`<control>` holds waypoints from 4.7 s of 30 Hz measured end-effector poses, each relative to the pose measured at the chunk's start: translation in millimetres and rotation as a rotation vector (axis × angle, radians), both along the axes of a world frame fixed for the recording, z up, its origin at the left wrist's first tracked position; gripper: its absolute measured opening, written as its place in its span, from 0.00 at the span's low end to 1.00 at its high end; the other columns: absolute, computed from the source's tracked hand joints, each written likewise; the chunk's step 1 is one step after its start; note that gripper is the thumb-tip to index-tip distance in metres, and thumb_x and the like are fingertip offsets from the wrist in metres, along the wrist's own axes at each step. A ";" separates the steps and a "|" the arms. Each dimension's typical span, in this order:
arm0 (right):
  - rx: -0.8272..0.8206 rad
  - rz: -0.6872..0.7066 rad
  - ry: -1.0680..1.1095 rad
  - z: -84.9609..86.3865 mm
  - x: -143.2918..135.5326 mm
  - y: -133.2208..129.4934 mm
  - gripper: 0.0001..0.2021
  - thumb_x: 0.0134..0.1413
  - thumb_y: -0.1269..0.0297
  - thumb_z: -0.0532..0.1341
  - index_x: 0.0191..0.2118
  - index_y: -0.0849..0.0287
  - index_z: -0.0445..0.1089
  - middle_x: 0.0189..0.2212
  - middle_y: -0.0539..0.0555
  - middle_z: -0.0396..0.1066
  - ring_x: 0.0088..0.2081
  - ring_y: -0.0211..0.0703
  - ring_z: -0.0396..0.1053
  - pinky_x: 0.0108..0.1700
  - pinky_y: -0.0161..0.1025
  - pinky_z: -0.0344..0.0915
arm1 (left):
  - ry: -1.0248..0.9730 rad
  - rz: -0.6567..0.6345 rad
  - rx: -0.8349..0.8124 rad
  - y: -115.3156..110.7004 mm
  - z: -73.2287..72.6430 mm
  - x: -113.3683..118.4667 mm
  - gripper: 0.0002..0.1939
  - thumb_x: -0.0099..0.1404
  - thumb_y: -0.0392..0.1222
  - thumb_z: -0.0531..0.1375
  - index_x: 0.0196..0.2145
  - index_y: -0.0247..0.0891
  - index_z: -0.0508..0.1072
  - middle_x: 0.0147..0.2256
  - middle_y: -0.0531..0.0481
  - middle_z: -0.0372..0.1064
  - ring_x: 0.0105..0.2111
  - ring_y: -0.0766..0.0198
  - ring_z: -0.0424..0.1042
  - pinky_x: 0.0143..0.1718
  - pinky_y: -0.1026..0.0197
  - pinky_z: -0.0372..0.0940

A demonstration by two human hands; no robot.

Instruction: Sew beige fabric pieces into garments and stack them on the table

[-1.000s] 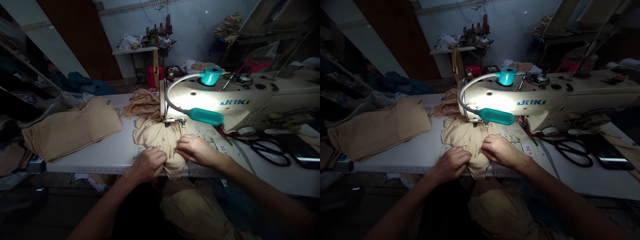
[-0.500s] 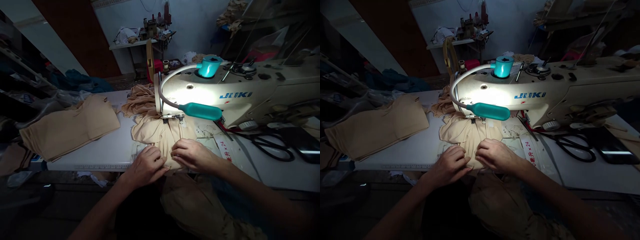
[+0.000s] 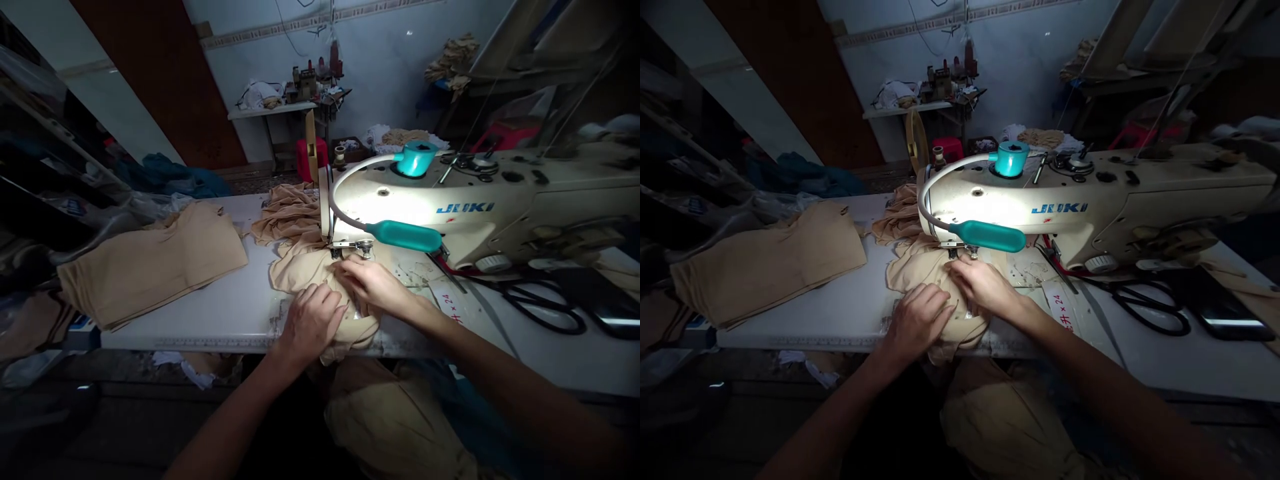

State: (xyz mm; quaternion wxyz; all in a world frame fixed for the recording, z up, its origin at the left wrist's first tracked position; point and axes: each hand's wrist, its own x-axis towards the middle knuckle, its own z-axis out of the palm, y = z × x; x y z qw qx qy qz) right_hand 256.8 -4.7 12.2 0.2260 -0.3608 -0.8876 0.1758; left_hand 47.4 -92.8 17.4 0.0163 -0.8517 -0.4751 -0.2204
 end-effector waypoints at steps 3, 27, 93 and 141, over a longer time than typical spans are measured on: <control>-0.014 0.017 -0.031 -1.9 -7.7 13.2 0.12 0.70 0.69 0.60 0.53 0.56 0.76 0.46 0.57 0.77 0.41 0.46 0.77 0.43 0.38 0.71 | -0.036 0.240 -0.002 11.7 -7.8 6.6 0.08 0.78 0.45 0.61 0.44 0.39 0.75 0.42 0.43 0.73 0.43 0.50 0.73 0.45 0.50 0.69; 0.035 0.048 0.044 -0.7 9.9 -86.5 0.10 0.76 0.62 0.58 0.45 0.57 0.76 0.43 0.60 0.74 0.45 0.51 0.71 0.47 0.46 0.71 | 0.281 -0.225 0.157 45.0 -18.9 -26.7 0.09 0.79 0.31 0.56 0.46 0.36 0.76 0.39 0.47 0.74 0.40 0.56 0.72 0.38 0.57 0.66; 0.162 -0.189 -0.116 -25.0 -10.9 -80.3 0.23 0.73 0.56 0.62 0.66 0.62 0.70 0.66 0.70 0.68 0.66 0.67 0.63 0.60 0.63 0.71 | 0.076 -0.159 0.007 39.6 -18.3 -20.1 0.14 0.80 0.39 0.55 0.58 0.35 0.75 0.59 0.39 0.75 0.58 0.49 0.73 0.59 0.45 0.72; 0.235 -0.289 0.009 -25.1 -41.7 -49.7 0.13 0.73 0.64 0.60 0.58 0.59 0.73 0.55 0.63 0.75 0.58 0.58 0.70 0.60 0.56 0.68 | 0.068 -0.101 0.052 135.2 -4.6 -48.0 0.14 0.80 0.41 0.56 0.47 0.40 0.82 0.46 0.43 0.80 0.51 0.52 0.76 0.55 0.50 0.71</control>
